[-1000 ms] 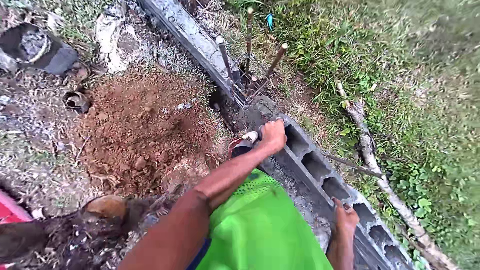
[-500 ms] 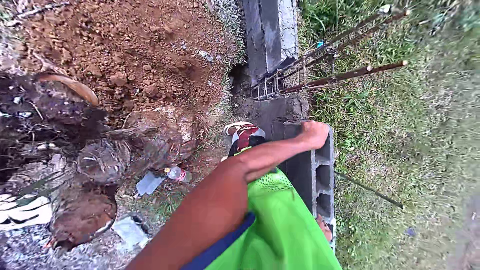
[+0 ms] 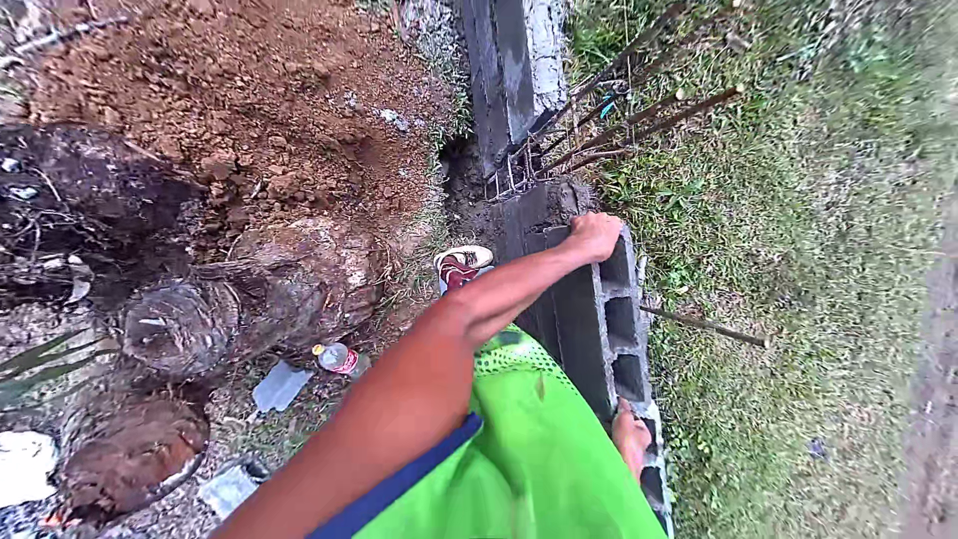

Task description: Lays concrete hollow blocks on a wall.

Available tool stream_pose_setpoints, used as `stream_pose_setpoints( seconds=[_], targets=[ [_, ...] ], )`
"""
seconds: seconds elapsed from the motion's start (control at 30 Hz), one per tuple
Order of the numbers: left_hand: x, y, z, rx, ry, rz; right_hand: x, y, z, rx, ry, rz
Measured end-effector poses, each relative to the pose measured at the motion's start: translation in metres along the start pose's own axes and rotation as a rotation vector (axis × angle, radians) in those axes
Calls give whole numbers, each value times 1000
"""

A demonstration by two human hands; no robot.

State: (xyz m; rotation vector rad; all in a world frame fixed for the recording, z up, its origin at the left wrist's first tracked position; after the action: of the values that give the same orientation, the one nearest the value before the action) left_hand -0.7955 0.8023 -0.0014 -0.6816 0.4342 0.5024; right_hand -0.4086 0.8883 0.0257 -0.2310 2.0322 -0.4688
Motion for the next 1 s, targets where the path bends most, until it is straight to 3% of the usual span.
stream_pose_setpoints(
  seconds=[0.63, 1.0],
  targets=[
    [7, 16, 1, -89, 135, -93, 5, 13, 8, 82, 107, 50],
    [-23, 22, -14, -95, 282, -102, 10, 1, -12, 158, 63, -16]
  ],
)
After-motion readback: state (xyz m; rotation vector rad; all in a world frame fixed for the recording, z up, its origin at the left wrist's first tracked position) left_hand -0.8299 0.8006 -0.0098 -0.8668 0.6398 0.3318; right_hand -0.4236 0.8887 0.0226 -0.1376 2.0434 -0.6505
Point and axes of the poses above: each hand's wrist, its own y-axis towards the middle knuckle, its own x-axis out of the palm, z = x × y, the point moved 8 cm from there along y, towards the middle knuckle, and after that the axes turned 3 degrees about y, right-handed, at the moved point
